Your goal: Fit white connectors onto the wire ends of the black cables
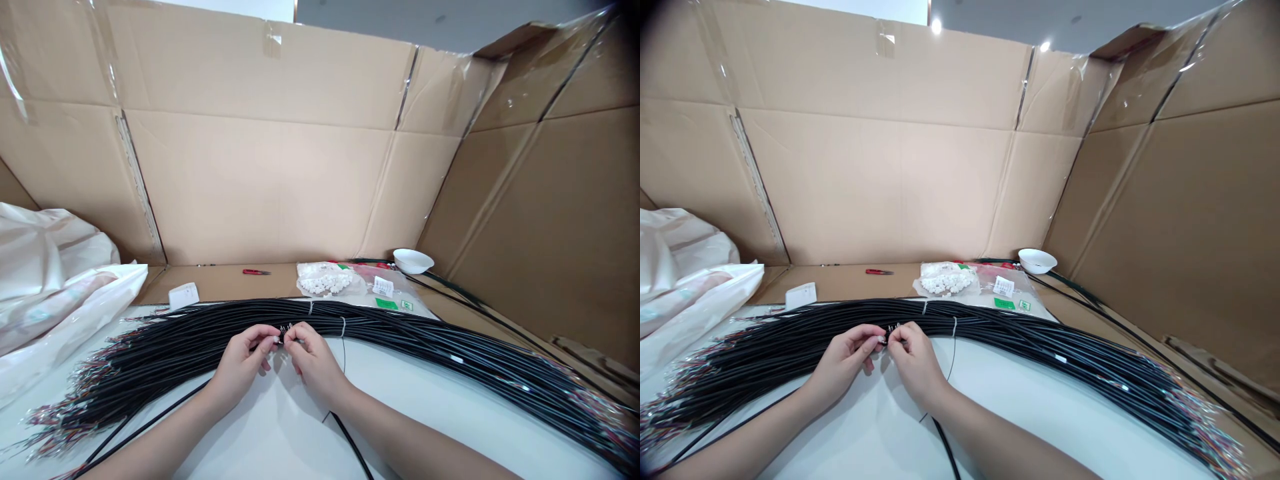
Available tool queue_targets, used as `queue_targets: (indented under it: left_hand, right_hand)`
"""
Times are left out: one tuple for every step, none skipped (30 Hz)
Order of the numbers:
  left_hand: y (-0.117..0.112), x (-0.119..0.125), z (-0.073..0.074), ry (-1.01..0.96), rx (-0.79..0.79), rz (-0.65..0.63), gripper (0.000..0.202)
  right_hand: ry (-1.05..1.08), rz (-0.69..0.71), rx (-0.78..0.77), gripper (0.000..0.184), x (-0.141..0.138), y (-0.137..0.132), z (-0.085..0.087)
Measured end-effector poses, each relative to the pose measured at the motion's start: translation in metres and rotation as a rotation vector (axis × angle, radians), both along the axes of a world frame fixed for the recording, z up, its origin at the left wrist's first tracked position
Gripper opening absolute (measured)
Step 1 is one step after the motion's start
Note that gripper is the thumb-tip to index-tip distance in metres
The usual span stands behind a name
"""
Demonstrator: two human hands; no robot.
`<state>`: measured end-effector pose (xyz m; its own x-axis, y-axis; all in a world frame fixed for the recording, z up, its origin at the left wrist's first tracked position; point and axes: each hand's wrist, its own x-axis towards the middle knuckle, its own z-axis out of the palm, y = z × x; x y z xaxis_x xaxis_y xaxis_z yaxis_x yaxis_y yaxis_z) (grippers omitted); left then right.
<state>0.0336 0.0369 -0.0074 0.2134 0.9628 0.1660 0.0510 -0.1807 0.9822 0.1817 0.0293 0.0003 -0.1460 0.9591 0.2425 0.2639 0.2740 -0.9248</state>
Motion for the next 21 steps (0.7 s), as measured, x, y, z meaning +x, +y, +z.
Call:
queue_targets:
  left_hand:
    - [-0.001, 0.0002, 0.0007, 0.003, 0.002, -0.003, 0.023]
    - [-0.0019, 0.0003, 0.0016, 0.008, 0.006, -0.005, 0.022]
    - [-0.0026, 0.0004, 0.0027, 0.014, 0.011, -0.005, 0.021]
    - [-0.0031, 0.0004, 0.0037, 0.02, 0.015, -0.005, 0.02]
    - [-0.0034, 0.0004, 0.0046, 0.026, 0.02, -0.005, 0.02]
    - [-0.0034, 0.0003, 0.0053, 0.032, 0.022, -0.007, 0.02]
    - [-0.0033, 0.0002, 0.0057, 0.036, 0.022, -0.009, 0.02]
    - [-0.0031, 0.0001, 0.0059, 0.041, 0.023, -0.011, 0.02]
    - [-0.0029, -0.0001, 0.0059, 0.046, 0.025, -0.015, 0.019]
    - [-0.0026, -0.0003, 0.0057, 0.052, 0.028, -0.02, 0.019]
    - [-0.0023, -0.0005, 0.0055, 0.057, 0.033, -0.025, 0.019]
    - [-0.0021, -0.0007, 0.0053, 0.061, 0.038, -0.029, 0.019]
    - [-0.0018, -0.0008, 0.0051, 0.063, 0.04, -0.033, 0.019]
    - [-0.0016, -0.0009, 0.0049, 0.063, 0.04, -0.036, 0.019]
    - [-0.0014, -0.0009, 0.0047, 0.06, 0.037, -0.039, 0.019]
    - [-0.0012, -0.0009, 0.0044, 0.057, 0.033, -0.04, 0.019]
    - [-0.0011, -0.0009, 0.0041, 0.054, 0.029, -0.041, 0.019]
    - [-0.001, -0.0009, 0.0037, 0.051, 0.025, -0.042, 0.019]
    - [-0.0009, -0.001, 0.0031, 0.047, 0.02, -0.043, 0.019]
    - [-0.0007, -0.0011, 0.0024, 0.041, 0.014, -0.044, 0.019]
    - [-0.0005, -0.0013, 0.0016, 0.028, 0.004, -0.046, 0.019]
  right_hand:
    - [-0.009, -0.01, 0.0, 0.014, 0.0001, 0.0001, 0.0001]
    - [-0.018, -0.018, 0.0, 0.014, 0.0002, 0.0001, 0.0004]
    - [-0.026, -0.022, -0.001, 0.015, 0.0003, 0.0001, 0.0006]
    - [-0.033, -0.024, -0.002, 0.015, 0.0003, 0.0001, 0.001]
    - [-0.04, -0.026, -0.004, 0.015, 0.0003, 0.0, 0.0014]
    - [-0.045, -0.027, -0.006, 0.015, 0.0003, -0.0002, 0.002]
    - [-0.051, -0.027, -0.009, 0.015, 0.0003, -0.0004, 0.0026]
    - [-0.055, -0.028, -0.012, 0.015, 0.0003, -0.0007, 0.0034]
    - [-0.061, -0.028, -0.016, 0.015, 0.0003, -0.001, 0.0043]
    - [-0.067, -0.028, -0.019, 0.015, 0.0003, -0.0013, 0.0051]
    - [-0.072, -0.028, -0.02, 0.015, 0.0003, -0.0017, 0.0059]
    - [-0.077, -0.029, -0.02, 0.015, 0.0003, -0.0019, 0.0064]
    - [-0.082, -0.029, -0.021, 0.015, 0.0003, -0.0021, 0.0068]
    - [-0.087, -0.029, -0.021, 0.015, 0.0003, -0.0022, 0.0069]
    - [-0.091, -0.029, -0.022, 0.015, 0.0003, -0.0022, 0.0066]
    - [-0.093, -0.03, -0.022, 0.015, 0.0002, -0.0021, 0.0061]
    - [-0.096, -0.031, -0.021, 0.015, 0.0002, -0.0018, 0.0054]
    - [-0.098, -0.033, -0.018, 0.015, 0.0002, -0.0015, 0.0046]
    - [-0.099, -0.035, -0.014, 0.015, 0.0002, -0.0012, 0.0038]
    - [-0.1, -0.037, -0.01, 0.015, 0.0002, -0.0009, 0.0032]
    - [-0.101, -0.038, -0.007, 0.015, 0.0002, -0.0007, 0.0027]
